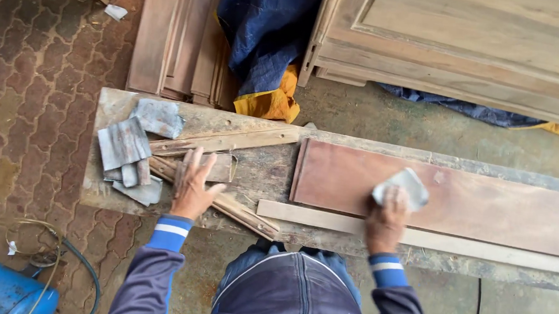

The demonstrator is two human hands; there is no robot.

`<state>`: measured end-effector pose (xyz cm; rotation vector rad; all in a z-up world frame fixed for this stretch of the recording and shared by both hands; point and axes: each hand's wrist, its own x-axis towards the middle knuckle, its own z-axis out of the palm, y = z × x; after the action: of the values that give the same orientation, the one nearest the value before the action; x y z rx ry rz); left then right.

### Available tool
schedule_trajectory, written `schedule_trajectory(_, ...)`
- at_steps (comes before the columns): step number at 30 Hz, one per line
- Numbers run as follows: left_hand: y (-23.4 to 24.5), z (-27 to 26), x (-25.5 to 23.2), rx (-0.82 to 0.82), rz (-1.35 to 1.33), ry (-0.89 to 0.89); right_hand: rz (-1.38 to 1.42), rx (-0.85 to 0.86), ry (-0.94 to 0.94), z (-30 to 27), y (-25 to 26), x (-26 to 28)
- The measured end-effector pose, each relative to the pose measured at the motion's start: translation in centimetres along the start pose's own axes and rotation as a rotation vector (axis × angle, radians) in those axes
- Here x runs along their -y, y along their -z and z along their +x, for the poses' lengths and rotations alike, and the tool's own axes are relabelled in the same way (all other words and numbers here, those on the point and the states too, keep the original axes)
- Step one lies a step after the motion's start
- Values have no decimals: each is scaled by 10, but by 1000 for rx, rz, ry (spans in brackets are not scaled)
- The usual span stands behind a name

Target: The recorder is sanding a long wooden plank using both manual sandpaper and an electric orbital sander.

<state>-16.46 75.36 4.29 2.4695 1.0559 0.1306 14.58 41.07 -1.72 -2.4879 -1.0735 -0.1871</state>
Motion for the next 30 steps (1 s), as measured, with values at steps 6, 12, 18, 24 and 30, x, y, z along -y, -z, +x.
schedule_trajectory(6,-16,1,16,-52,172,-105,162,286,284,-5,-10,75)
schedule_trajectory(12,-25,-6,1,-97,70,-156,-55,187,85,-32,31,-63)
schedule_trajectory(18,-54,-2,-80,-180,-76,-280,-8,66,-324,-32,11,-31)
schedule_trajectory(24,-104,18,-158,-125,-12,-419,45,230,147,-25,12,-29)
schedule_trajectory(30,-142,31,-212,24,118,-588,-56,-42,-462,-8,68,-181)
